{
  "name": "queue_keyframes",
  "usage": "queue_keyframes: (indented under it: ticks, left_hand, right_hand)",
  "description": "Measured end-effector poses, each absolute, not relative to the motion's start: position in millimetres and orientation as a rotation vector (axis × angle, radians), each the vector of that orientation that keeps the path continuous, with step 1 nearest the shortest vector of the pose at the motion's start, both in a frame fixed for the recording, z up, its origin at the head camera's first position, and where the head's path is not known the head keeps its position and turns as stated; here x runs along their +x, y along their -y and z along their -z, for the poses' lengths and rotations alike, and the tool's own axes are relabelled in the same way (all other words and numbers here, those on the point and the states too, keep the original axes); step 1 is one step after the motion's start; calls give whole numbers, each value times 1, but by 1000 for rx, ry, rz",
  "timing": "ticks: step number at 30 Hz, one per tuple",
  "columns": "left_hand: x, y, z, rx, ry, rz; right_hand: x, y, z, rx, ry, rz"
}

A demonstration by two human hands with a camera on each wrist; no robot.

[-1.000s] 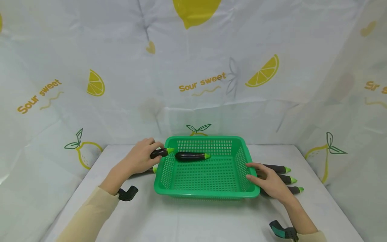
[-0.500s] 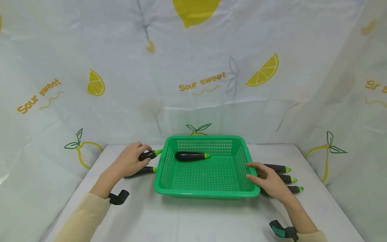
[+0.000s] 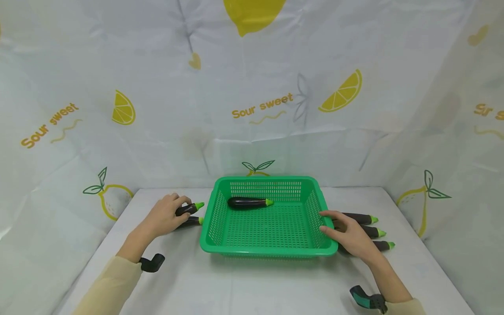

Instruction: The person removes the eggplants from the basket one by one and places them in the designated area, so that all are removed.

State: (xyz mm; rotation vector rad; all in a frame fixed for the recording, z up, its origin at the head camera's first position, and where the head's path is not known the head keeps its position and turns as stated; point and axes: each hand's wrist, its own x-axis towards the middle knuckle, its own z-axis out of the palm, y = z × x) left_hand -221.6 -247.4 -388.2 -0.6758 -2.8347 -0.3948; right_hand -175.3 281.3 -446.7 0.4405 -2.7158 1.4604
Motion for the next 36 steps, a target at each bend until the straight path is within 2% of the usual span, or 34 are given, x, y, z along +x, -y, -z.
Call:
queue_keyframes:
  ticks: [17,36]
  left_hand:
    - [-215,250,438,-589,2918,303]
    - [-210,241,457,-593,2941,165]
  right_hand:
    - [-176,-282,449,405,2731,-1445]
    - [-176,-281,449,422,2722,-1441]
